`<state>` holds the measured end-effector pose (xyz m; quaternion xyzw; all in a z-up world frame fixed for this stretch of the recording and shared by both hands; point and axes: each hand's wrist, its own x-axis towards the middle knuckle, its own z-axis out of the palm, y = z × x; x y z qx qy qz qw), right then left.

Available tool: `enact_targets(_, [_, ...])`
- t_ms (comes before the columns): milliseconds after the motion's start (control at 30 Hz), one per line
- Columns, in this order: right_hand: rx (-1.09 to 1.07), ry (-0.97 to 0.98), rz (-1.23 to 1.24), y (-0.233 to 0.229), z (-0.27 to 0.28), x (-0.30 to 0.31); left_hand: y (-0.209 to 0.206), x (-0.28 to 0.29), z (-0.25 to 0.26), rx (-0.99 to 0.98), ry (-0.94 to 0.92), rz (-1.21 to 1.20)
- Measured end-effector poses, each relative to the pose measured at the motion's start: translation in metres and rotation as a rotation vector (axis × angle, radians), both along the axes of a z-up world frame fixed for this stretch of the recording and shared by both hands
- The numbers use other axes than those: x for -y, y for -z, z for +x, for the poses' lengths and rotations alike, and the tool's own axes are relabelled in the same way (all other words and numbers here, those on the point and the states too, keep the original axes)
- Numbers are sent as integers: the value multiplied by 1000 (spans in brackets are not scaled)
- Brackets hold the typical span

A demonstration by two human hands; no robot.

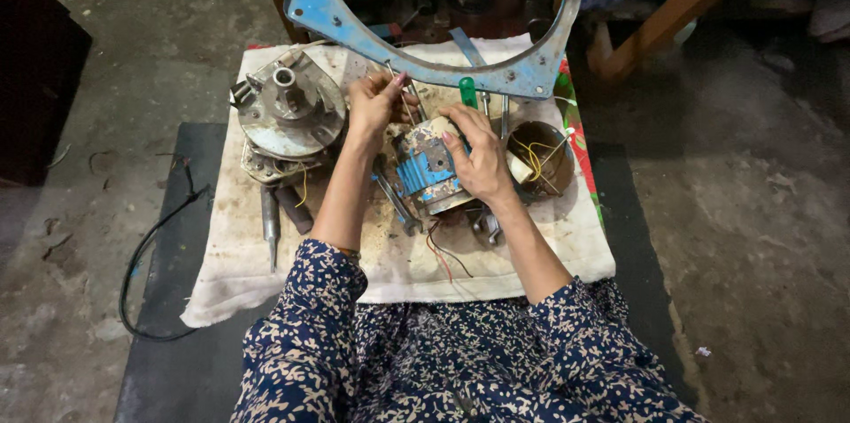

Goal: The person uses a screwdriver to pry and adjust components on a blue electric motor placed on a cloth. They rotate the motor, manipulate wires, and use a metal rod to test the shaft while seated on the floor.

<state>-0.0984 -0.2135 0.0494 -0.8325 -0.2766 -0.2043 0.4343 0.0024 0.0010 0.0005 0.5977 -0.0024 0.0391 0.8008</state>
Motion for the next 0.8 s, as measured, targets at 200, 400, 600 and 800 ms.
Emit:
enact_targets(200, [10, -15, 11, 0, 0, -2, 0, 5, -6, -56, 27, -8])
enact_targets(400, [11, -13, 4, -2, -1, -3, -10, 0, -11, -121, 33, -2])
enact_targets(600, [-2, -12, 7, -2, -1, -4, -8, 12, -8, -105, -152, 176])
enact_targets(800, [-9, -9, -4, -1, 1, -4, -10, 17, -7, -27, -313, 468])
